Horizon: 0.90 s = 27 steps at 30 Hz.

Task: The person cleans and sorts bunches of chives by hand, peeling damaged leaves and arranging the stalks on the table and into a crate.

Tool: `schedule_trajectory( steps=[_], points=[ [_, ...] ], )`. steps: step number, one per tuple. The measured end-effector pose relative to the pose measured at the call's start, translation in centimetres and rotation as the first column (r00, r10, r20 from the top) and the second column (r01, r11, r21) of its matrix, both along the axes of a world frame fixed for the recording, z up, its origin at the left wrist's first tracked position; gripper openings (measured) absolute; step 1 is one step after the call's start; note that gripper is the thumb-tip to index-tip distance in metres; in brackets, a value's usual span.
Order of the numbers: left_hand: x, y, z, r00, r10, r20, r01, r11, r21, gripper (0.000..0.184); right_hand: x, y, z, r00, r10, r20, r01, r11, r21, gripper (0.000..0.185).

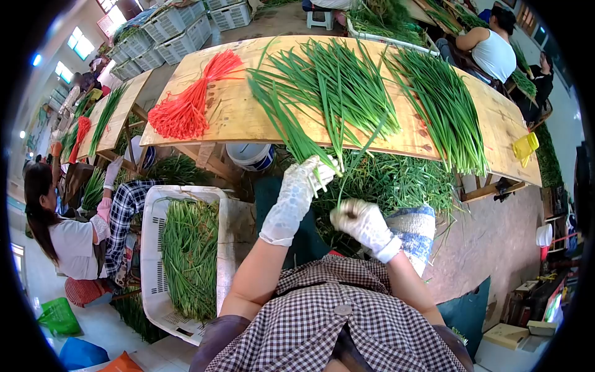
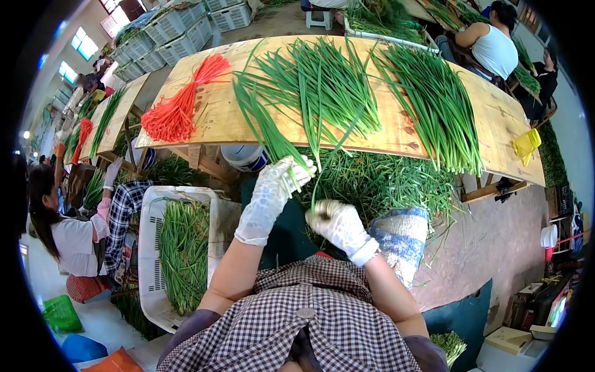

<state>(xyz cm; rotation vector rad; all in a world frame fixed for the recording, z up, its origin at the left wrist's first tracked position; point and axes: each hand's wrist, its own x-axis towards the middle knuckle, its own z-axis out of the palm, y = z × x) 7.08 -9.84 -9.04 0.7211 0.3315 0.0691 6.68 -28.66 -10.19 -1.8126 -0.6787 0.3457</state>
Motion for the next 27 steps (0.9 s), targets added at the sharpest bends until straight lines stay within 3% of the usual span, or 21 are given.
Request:
schedule_trajectory(
  steps=[1, 3, 5, 6, 7, 8, 9, 11, 13, 15, 16, 18, 20, 21, 22, 23, 25, 27],
  points=[
    [-0.2, 0.5, 0.6, 0.999, -0.037, -0.029, 0.036, 0.998, -0.049, 0.030, 0.2, -1.5, 0.2, 0.981, 0.182, -0.059, -0.191, 0.919, -0.345, 0.018],
    [-0.2, 1.3, 1.0, 0.999, -0.053, -0.009, 0.051, 0.980, -0.195, 0.028, 1.7, -3.5, -1.5, 0.919, 0.395, -0.014, -0.280, 0.624, -0.729, 0.022],
    [-0.5, 1.2, 1.8, 0.998, -0.049, -0.025, 0.044, 0.983, -0.178, 0.027, 3.0, -3.2, -1.6, 0.971, -0.005, 0.240, 0.147, 0.804, -0.576, 0.024],
    [-0.4, 1.2, 1.9, 0.998, -0.023, -0.067, 0.013, 0.987, -0.159, 0.028, 3.6, -2.3, 0.5, 0.943, -0.169, 0.286, 0.282, 0.862, -0.420, 0.027],
    [-0.3, 1.0, 1.9, 0.994, 0.003, -0.110, -0.018, 0.990, -0.138, 0.029, 4.6, -1.2, 1.0, 0.937, -0.287, 0.198, 0.331, 0.911, -0.248, 0.030],
    [0.2, 0.9, 1.8, 0.997, -0.037, -0.063, 0.028, 0.991, -0.131, 0.025, 5.2, 0.0, 2.6, 0.950, -0.294, 0.102, 0.310, 0.928, -0.206, 0.031],
    [0.8, 1.1, 0.9, 0.997, -0.039, -0.063, 0.030, 0.991, -0.129, 0.025, 6.3, 1.2, 1.2, 0.927, -0.297, 0.230, 0.319, 0.945, -0.066, 0.026],
    [2.0, 1.3, -0.2, 0.989, -0.127, -0.081, 0.123, 0.991, -0.053, 0.020, 7.5, 3.6, 0.2, 0.959, -0.124, -0.256, 0.186, 0.953, 0.237, 0.017],
    [2.2, 0.7, 0.1, 0.970, -0.024, -0.241, 0.039, 0.998, 0.055, 0.022, 7.0, 3.9, 1.3, 0.861, -0.049, -0.506, 0.201, 0.947, 0.251, 0.015],
    [1.4, 0.4, 0.9, 0.969, 0.001, -0.247, 0.012, 0.998, 0.054, 0.025, 6.3, 3.3, 2.2, 0.770, 0.142, -0.623, 0.067, 0.952, 0.299, 0.024],
    [1.5, 1.1, -0.6, 0.981, -0.096, -0.169, 0.101, 0.995, 0.021, 0.025, 5.8, 2.8, 2.4, 0.710, 0.212, -0.671, 0.045, 0.938, 0.344, 0.025],
    [0.8, 0.9, 0.0, 0.981, -0.104, -0.166, 0.106, 0.994, 0.002, 0.019, 5.0, 2.2, 2.1, 0.612, 0.303, -0.731, 0.053, 0.906, 0.419, 0.028],
    [0.5, 0.5, -0.3, 0.984, -0.091, -0.153, 0.093, 0.996, 0.009, 0.017, 4.9, 2.3, 1.8, 0.638, 0.239, -0.732, 0.105, 0.914, 0.391, 0.028],
    [0.5, 0.1, 0.0, 0.983, -0.023, -0.180, 0.041, 0.995, 0.095, 0.014, 4.8, 2.5, 1.9, 0.665, 0.179, -0.725, 0.152, 0.918, 0.367, 0.029],
    [0.4, -0.3, 0.2, 0.979, 0.048, -0.199, -0.011, 0.983, 0.183, 0.013, 4.4, 2.9, 2.2, 0.750, 0.018, -0.661, 0.213, 0.940, 0.268, 0.025],
    [0.5, -0.6, 0.3, 0.979, 0.048, -0.198, -0.012, 0.983, 0.181, 0.013, 4.5, 3.1, 2.0, 0.750, 0.018, -0.661, 0.212, 0.940, 0.266, 0.025],
    [0.5, -1.2, 0.3, 0.966, 0.114, -0.231, -0.050, 0.962, 0.267, 0.014, 4.8, 3.4, 1.3, 0.866, -0.072, -0.495, 0.234, 0.933, 0.273, 0.020],
    [0.4, -1.3, 0.4, 0.968, 0.125, -0.218, -0.063, 0.960, 0.273, 0.017, 4.4, 3.7, 1.4, 0.879, -0.141, -0.456, 0.272, 0.933, 0.234, 0.015]
  ],
)
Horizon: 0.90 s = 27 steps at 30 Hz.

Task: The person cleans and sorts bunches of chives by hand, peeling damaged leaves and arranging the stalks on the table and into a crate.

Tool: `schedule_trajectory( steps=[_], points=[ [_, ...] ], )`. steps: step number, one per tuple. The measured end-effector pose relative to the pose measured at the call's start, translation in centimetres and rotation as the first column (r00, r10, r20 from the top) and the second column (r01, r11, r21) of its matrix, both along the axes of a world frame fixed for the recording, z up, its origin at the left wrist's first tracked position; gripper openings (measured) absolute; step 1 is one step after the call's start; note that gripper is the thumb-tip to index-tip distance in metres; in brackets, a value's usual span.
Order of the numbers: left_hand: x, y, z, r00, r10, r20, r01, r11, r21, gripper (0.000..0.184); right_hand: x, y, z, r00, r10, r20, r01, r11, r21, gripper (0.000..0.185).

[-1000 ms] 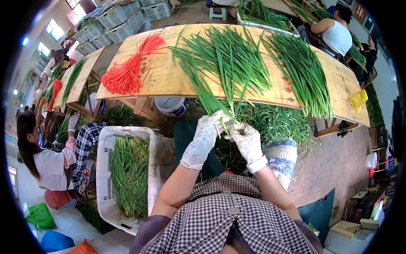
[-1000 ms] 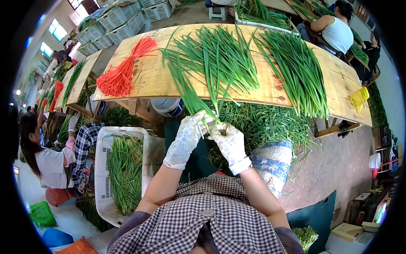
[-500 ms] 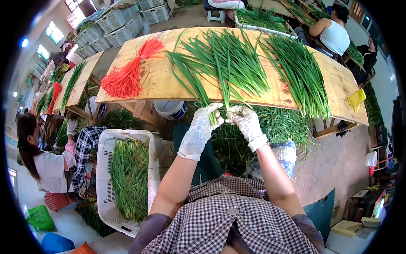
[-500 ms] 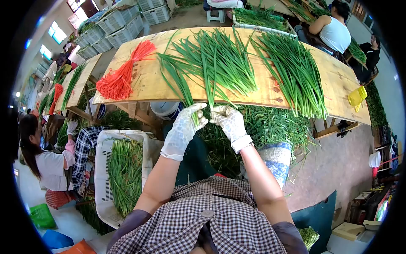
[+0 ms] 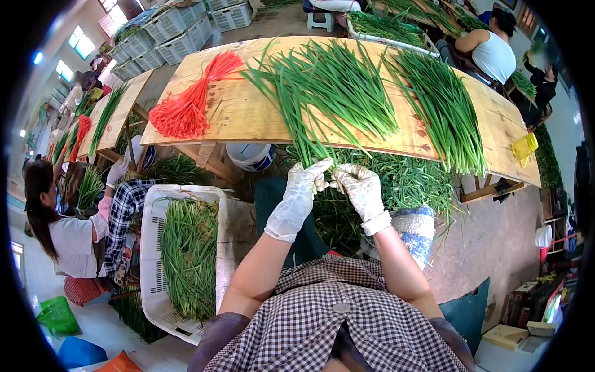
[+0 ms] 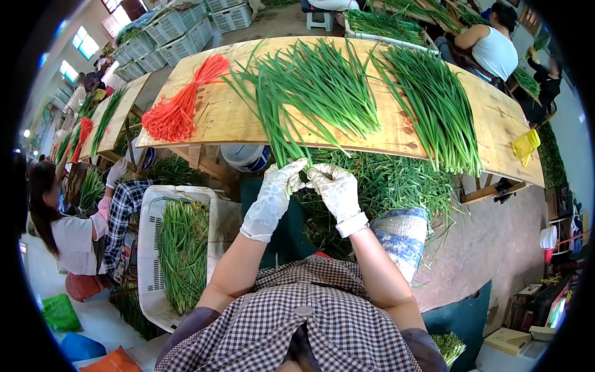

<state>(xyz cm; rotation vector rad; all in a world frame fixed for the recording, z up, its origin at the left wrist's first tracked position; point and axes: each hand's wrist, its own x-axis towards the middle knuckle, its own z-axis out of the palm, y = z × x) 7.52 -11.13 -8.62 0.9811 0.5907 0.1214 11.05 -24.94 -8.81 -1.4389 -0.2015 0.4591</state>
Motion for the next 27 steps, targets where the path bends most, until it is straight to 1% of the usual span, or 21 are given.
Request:
schedule_trajectory(
  steps=[2, 4, 6, 7, 8, 10, 11, 12, 13, 14, 15, 16, 17, 18, 20, 21, 22, 23, 24, 25, 27],
  points=[
    [0.0, -0.2, 0.2, 0.999, 0.038, 0.007, -0.038, 0.999, -0.010, 0.011, -0.5, 0.1, 0.0, 0.989, -0.133, 0.058, 0.129, 0.988, 0.080, 0.016],
    [0.0, 0.1, 0.3, 0.999, 0.045, 0.011, -0.045, 0.999, -0.021, 0.017, -1.3, -0.2, 0.6, 0.978, -0.178, 0.108, 0.168, 0.981, 0.097, 0.016],
    [-0.1, -0.2, 0.7, 0.999, 0.027, 0.021, -0.027, 1.000, 0.011, 0.012, -1.9, -1.0, 1.1, 0.946, -0.062, 0.317, 0.137, 0.966, -0.221, 0.015],
    [-0.2, -0.2, 0.3, 1.000, 0.002, 0.031, -0.002, 1.000, 0.008, 0.013, -2.1, -1.4, 1.1, 0.898, -0.021, 0.439, 0.150, 0.954, -0.261, 0.012],
    [-0.2, -0.2, 0.2, 1.000, 0.000, 0.031, 0.000, 1.000, 0.008, 0.013, -1.9, -2.0, -0.7, 0.916, 0.014, 0.401, 0.106, 0.955, -0.276, 0.010],
    [-0.1, 0.0, 0.2, 0.999, 0.038, 0.019, -0.038, 0.999, 0.000, 0.011, -2.7, -3.5, -1.3, 0.862, 0.072, 0.501, 0.148, 0.911, -0.386, 0.010],
    [0.0, 0.3, 0.0, 0.999, 0.045, 0.017, -0.045, 0.999, -0.011, 0.010, -3.1, -4.8, -1.9, 0.869, 0.197, 0.453, 0.060, 0.869, -0.492, 0.017],
    [0.0, 0.7, 0.0, 0.998, 0.054, 0.014, -0.054, 0.998, -0.023, 0.009, -3.1, -5.8, -0.1, 0.787, 0.563, 0.252, -0.034, 0.446, -0.894, 0.025],
    [-0.1, 1.1, 0.1, 0.998, 0.047, 0.051, -0.046, 0.998, -0.036, 0.009, -2.2, -7.7, -2.7, 0.716, 0.668, 0.201, -0.095, 0.379, -0.921, 0.029],
    [-0.3, 1.3, 0.5, 0.996, 0.036, 0.087, -0.032, 0.998, -0.046, 0.008, -2.1, -8.2, -2.8, 0.637, 0.756, 0.147, -0.147, 0.306, -0.940, 0.032],
    [-0.2, 1.1, 0.7, 0.994, 0.008, 0.106, -0.005, 1.000, -0.029, 0.008, -2.2, -8.1, -3.0, 0.839, 0.515, 0.176, -0.104, 0.470, -0.877, 0.032],
    [-0.1, 0.7, 0.5, 0.994, 0.002, 0.106, 0.001, 1.000, -0.030, 0.008, -1.5, -7.4, -3.1, 0.965, 0.263, 0.002, -0.189, 0.697, -0.692, 0.031],
    [-0.1, 0.1, 0.2, 0.993, -0.017, 0.119, 0.025, 0.997, -0.067, 0.009, -1.4, -6.5, -1.1, 0.976, 0.195, -0.095, -0.216, 0.897, -0.386, 0.030],
    [-0.1, -0.5, 0.0, 0.990, -0.035, 0.134, 0.049, 0.994, -0.102, 0.010, -1.4, -5.8, 0.9, 0.965, 0.162, -0.206, -0.172, 0.985, -0.031, 0.028],
    [-0.6, -1.4, 0.9, 0.978, -0.143, 0.148, 0.150, 0.988, -0.032, 0.013, -1.0, -4.8, 1.1, 0.935, 0.253, -0.250, -0.214, 0.962, 0.171, 0.028],
    [-0.9, -1.5, 1.1, 0.986, -0.122, 0.112, 0.127, 0.991, -0.041, 0.015, -1.1, -4.2, 1.1, 0.958, 0.198, -0.206, -0.153, 0.964, 0.217, 0.025],
    [-1.2, -1.7, 1.2, 0.993, -0.096, 0.074, 0.100, 0.994, -0.052, 0.016, -1.1, -3.7, 0.9, 0.989, 0.112, -0.100, -0.105, 0.992, 0.076, 0.025],
    [-1.4, -1.6, 1.1, 0.993, -0.093, 0.073, 0.097, 0.994, -0.050, 0.016, -1.2, -3.6, 0.9, 0.992, 0.077, 0.099, -0.058, 0.982, -0.181, 0.024],
    [-1.6, -1.3, 0.9, 0.996, -0.084, 0.010, 0.083, 0.996, 0.033, 0.017, -1.3, -3.5, 0.9, 0.951, 0.091, 0.296, 0.041, 0.911, -0.411, 0.023],
    [-1.8, -1.1, 0.8, 0.996, -0.067, -0.053, 0.073, 0.990, 0.117, 0.018, -1.4, -3.4, 0.8, 0.951, 0.095, 0.293, 0.036, 0.912, -0.410, 0.023],
    [-2.2, -1.1, 1.2, 0.996, -0.074, -0.052, 0.080, 0.989, 0.123, 0.017, -1.7, -3.4, 0.7, 0.927, 0.155, 0.342, 0.012, 0.898, -0.440, 0.022]
  ],
)
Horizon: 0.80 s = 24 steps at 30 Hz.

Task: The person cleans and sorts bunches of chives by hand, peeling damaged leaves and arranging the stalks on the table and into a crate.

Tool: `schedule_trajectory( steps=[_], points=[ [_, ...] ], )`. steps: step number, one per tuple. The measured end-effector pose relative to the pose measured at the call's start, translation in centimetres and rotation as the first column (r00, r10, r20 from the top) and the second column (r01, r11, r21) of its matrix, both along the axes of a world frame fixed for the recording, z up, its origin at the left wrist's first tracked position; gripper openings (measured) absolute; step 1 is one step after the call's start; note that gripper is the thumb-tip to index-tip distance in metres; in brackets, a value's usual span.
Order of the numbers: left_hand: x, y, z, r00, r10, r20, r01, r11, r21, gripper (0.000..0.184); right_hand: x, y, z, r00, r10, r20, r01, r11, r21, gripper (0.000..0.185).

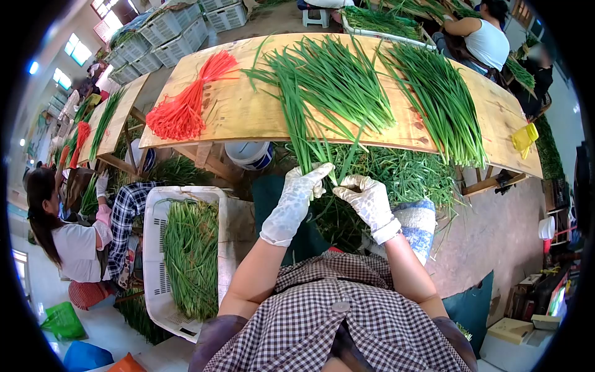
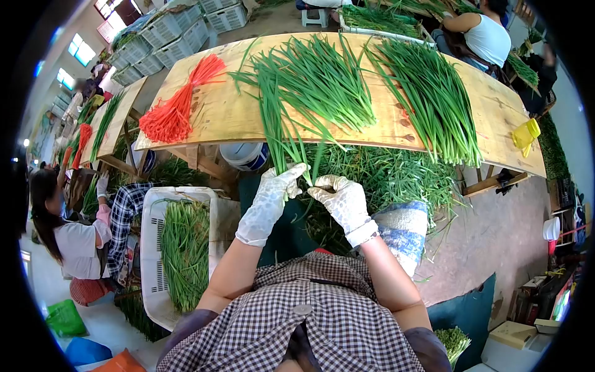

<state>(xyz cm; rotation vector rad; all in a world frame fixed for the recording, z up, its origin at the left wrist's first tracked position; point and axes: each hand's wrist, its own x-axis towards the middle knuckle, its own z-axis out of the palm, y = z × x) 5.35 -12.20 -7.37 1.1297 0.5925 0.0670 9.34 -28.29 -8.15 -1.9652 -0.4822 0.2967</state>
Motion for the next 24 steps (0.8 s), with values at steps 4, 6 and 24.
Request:
schedule_trajectory(
  steps=[4, 6, 24],
  points=[
    [0.2, -0.3, 0.1, 0.998, -0.041, 0.042, 0.042, 0.999, -0.019, 0.014, 0.8, 0.8, -1.8, 0.959, 0.041, -0.279, 0.069, 0.925, 0.373, 0.018],
    [0.2, -0.5, 0.4, 0.999, -0.030, 0.041, 0.031, 0.999, -0.033, 0.014, 0.5, 0.4, -0.8, 0.899, 0.072, -0.432, 0.162, 0.861, 0.482, 0.018],
    [2.4, 0.5, -0.9, 0.966, 0.058, 0.252, 0.076, 0.868, -0.491, 0.017, 5.6, -0.3, 0.0, 0.881, -0.277, 0.384, 0.323, 0.944, -0.060, 0.023]
  ],
)
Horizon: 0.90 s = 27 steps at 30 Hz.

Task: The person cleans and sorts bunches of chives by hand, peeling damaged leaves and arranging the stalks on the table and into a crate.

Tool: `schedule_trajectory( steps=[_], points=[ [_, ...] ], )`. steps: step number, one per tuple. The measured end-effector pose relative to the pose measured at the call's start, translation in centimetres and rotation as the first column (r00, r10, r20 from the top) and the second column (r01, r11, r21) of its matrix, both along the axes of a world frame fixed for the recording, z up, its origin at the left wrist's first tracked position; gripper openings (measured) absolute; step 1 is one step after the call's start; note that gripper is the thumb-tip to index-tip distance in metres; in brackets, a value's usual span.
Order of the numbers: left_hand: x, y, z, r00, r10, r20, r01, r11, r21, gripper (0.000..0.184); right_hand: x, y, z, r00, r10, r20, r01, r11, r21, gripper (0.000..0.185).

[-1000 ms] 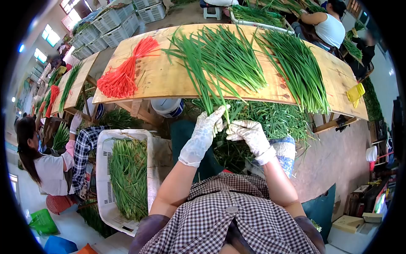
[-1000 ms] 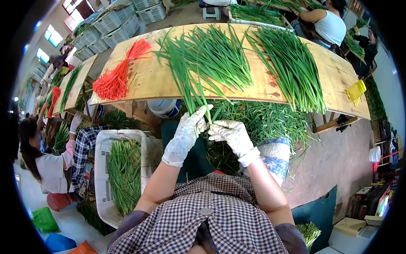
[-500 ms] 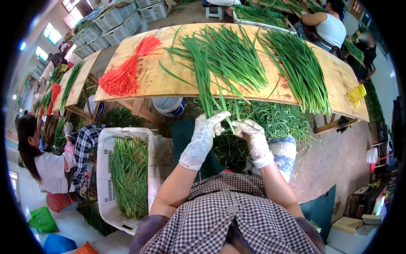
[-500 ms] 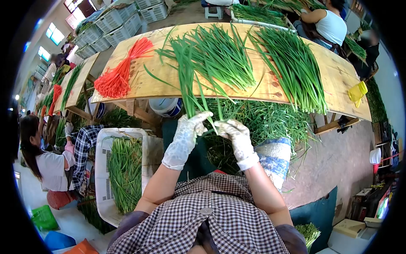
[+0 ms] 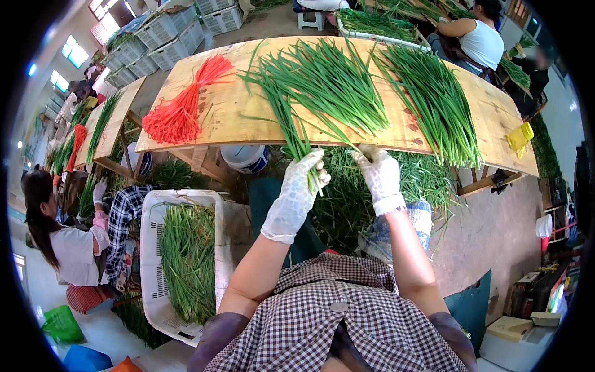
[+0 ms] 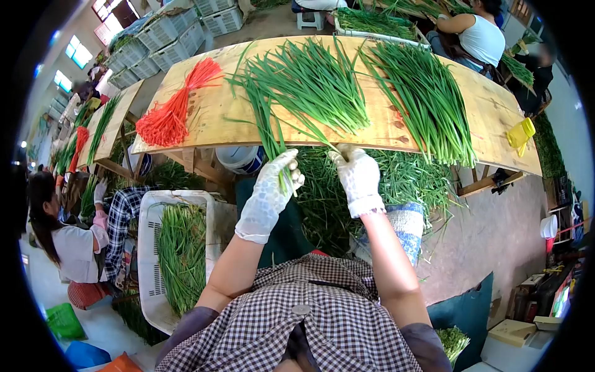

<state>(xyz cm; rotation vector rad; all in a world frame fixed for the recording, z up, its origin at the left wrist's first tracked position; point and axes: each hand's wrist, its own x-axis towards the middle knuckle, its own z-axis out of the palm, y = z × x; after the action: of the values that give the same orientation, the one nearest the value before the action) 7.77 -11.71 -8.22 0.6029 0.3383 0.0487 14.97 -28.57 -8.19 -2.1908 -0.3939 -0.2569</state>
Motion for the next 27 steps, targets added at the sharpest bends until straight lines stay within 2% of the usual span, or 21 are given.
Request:
schedule_trajectory(
  steps=[1, 2, 3, 5, 6, 7, 9, 11, 12, 13, 15, 17, 19, 21, 23, 24, 27],
  points=[
    [0.3, -0.4, -0.2, 0.997, 0.039, -0.066, -0.037, 0.999, 0.031, 0.017, 0.8, 0.4, -1.4, 0.973, 0.113, -0.200, -0.083, 0.985, 0.153, 0.021],
    [0.5, -0.6, -0.1, 0.992, 0.060, -0.113, -0.052, 0.996, 0.069, 0.018, -0.7, 1.3, 0.5, 0.922, 0.162, -0.351, -0.058, 0.956, 0.287, 0.018],
    [0.6, -0.8, -0.1, 0.983, 0.086, -0.160, -0.069, 0.992, 0.105, 0.019, -1.5, 1.7, 0.5, 0.958, 0.094, -0.270, -0.067, 0.992, 0.109, 0.018],
    [0.9, -0.5, -0.5, 0.979, 0.109, -0.171, -0.089, 0.989, 0.118, 0.018, -3.5, 2.0, 0.3, 0.986, 0.129, -0.107, -0.123, 0.990, 0.063, 0.019],
    [1.0, -0.3, -0.7, 0.974, 0.108, -0.202, -0.073, 0.983, 0.171, 0.017, -3.8, 2.1, -0.8, 0.943, 0.207, -0.261, -0.154, 0.966, 0.208, 0.021],
    [1.0, -0.1, -1.0, 0.966, 0.106, -0.234, -0.053, 0.974, 0.222, 0.015, -4.0, 2.0, -1.2, 0.908, 0.252, -0.335, -0.169, 0.951, 0.258, 0.020],
    [0.9, 0.3, -1.4, 0.971, 0.069, -0.230, -0.019, 0.977, 0.211, 0.015, -4.0, 1.9, -1.4, 0.758, 0.490, -0.430, -0.126, 0.757, 0.641, 0.019],
    [0.5, 0.3, -1.6, 0.992, 0.038, -0.117, -0.022, 0.990, 0.137, 0.018, -3.4, 0.8, -0.7, 0.554, 0.619, -0.557, -0.074, 0.703, 0.708, 0.020],
    [0.3, 0.1, -1.1, 0.988, 0.061, -0.141, -0.041, 0.990, 0.136, 0.019, -3.3, 0.6, -0.5, 0.536, 0.623, -0.569, -0.060, 0.701, 0.711, 0.021],
    [0.2, 0.1, -1.2, 0.988, 0.062, -0.141, -0.044, 0.990, 0.132, 0.019, -3.2, 0.6, -0.5, 0.535, 0.622, -0.571, -0.062, 0.703, 0.708, 0.021],
    [0.1, 0.1, -1.3, 0.988, 0.081, -0.128, -0.057, 0.982, 0.181, 0.020, -3.0, 0.8, -0.8, 0.701, 0.471, -0.536, -0.028, 0.768, 0.639, 0.019],
    [0.1, -0.1, -1.0, 0.985, 0.109, -0.135, -0.077, 0.971, 0.224, 0.019, -2.7, 1.5, -0.7, 0.687, 0.456, -0.566, 0.018, 0.767, 0.641, 0.017],
    [-0.2, -0.9, -0.4, 0.984, 0.135, -0.113, -0.100, 0.956, 0.276, 0.020, -3.0, 2.4, -0.4, 0.723, 0.508, -0.469, -0.153, 0.779, 0.608, 0.016],
    [0.1, -0.9, -0.4, 0.974, 0.176, -0.144, -0.129, 0.949, 0.288, 0.022, -2.9, 2.8, -0.9, 0.755, 0.511, -0.410, -0.171, 0.758, 0.630, 0.017],
    [0.2, -1.1, -0.5, 0.969, 0.207, -0.136, -0.163, 0.946, 0.280, 0.022, -3.3, 3.1, -0.8, 0.712, 0.539, -0.449, 0.069, 0.583, 0.810, 0.017],
    [0.2, -1.1, -0.5, 0.962, 0.238, -0.131, -0.196, 0.943, 0.269, 0.022, -3.6, 3.1, -0.4, 0.707, 0.526, -0.472, 0.153, 0.538, 0.829, 0.014],
    [0.2, -0.4, 0.4, 0.946, 0.302, -0.118, -0.259, 0.923, 0.284, 0.022, -4.5, 1.9, 0.5, 0.712, 0.428, -0.556, 0.232, 0.604, 0.762, 0.010]
  ],
)
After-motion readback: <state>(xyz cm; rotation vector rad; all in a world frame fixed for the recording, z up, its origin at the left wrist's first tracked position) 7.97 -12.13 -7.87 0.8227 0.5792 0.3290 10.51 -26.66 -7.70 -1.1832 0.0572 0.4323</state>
